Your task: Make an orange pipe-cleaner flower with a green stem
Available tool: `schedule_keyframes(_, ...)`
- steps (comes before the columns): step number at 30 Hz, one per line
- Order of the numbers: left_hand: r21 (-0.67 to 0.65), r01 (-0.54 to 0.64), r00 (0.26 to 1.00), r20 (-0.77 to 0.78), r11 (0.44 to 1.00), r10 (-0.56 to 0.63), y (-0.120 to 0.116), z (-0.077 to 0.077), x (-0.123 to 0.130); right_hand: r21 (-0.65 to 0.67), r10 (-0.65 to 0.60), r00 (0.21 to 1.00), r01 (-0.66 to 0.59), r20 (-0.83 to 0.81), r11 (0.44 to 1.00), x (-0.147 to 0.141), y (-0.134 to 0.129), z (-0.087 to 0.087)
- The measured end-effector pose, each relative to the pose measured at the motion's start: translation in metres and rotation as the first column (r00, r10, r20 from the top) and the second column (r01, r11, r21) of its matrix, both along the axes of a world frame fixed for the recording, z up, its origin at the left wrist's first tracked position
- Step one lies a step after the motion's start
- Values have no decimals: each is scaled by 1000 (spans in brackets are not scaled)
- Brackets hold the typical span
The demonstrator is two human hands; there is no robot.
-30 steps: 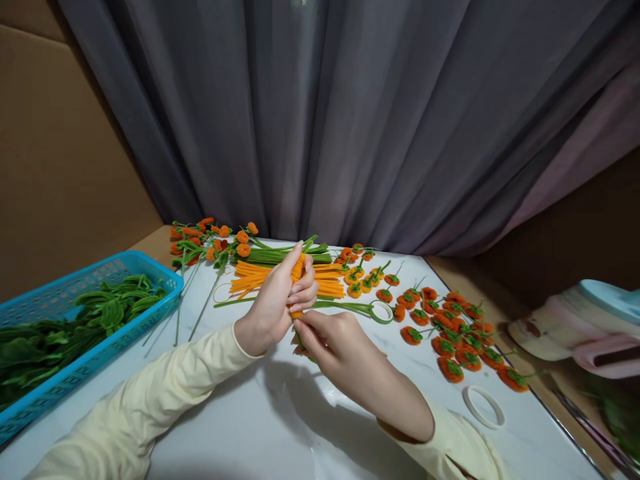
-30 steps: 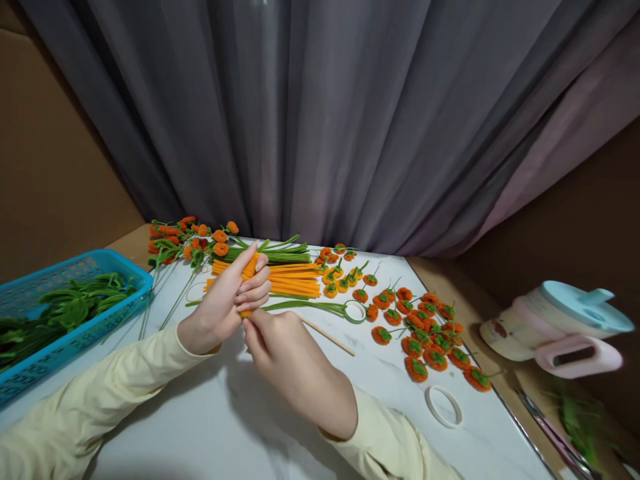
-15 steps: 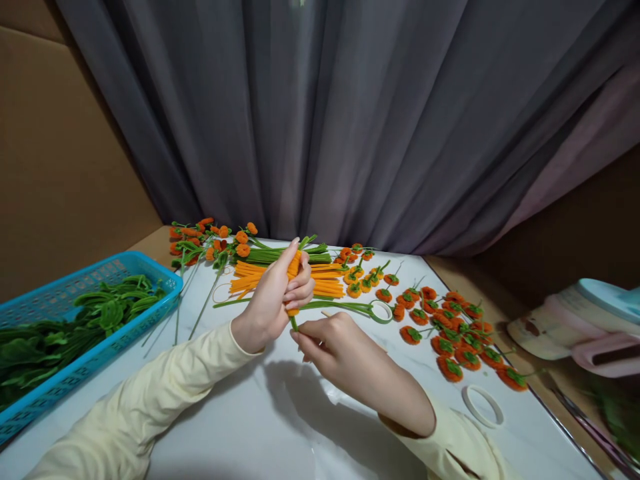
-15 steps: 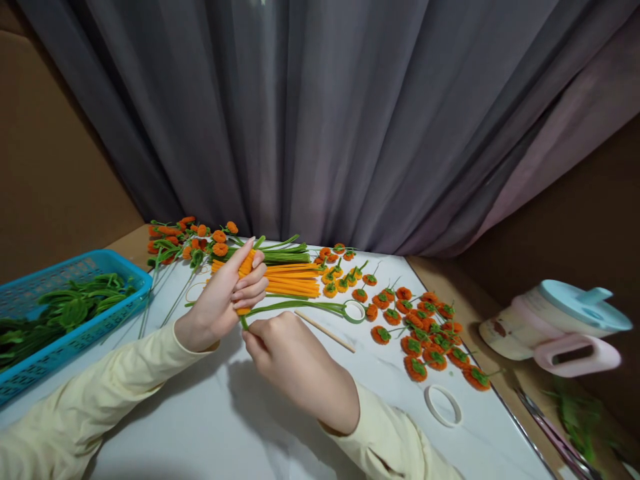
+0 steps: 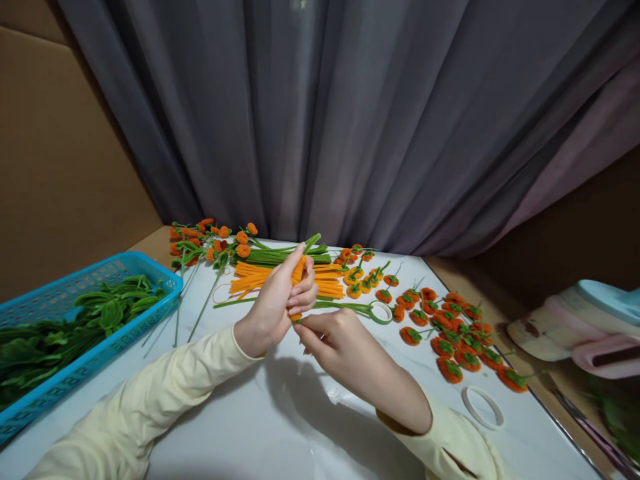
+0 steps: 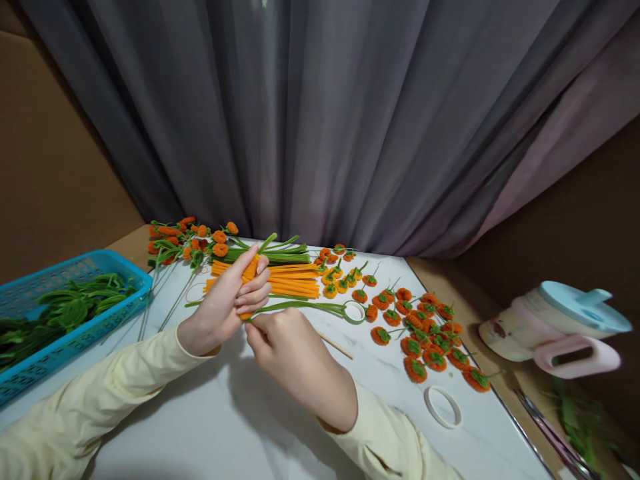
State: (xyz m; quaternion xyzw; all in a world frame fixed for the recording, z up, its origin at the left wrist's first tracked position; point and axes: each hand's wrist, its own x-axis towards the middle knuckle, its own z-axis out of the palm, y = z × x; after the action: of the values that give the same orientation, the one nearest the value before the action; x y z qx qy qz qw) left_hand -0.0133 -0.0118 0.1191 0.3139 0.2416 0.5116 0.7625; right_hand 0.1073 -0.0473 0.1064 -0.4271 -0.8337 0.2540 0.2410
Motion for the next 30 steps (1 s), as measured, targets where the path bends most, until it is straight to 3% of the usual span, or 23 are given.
schedule_keyframes(8, 39, 6, 999, -38, 999, -5, 1, -1, 1, -9, -3, 1000, 3, -12, 1000, -2, -2, 1)
schedule_keyframes(13, 131, 58, 985, -167, 990, -36, 7, -1, -2, 33, -47, 999, 46, 11, 998, 4, 1, 5)
schedule_keyframes(22, 434, -6, 914, -363, 901, 181, 5, 13, -14, 107, -84, 996, 83, 2, 991, 14, 1, 21)
schedule_keyframes(30, 545, 10, 847, -451, 839, 283, 4, 23, -20, 139, -31, 990, 12, 137, 990, 24, 1, 23)
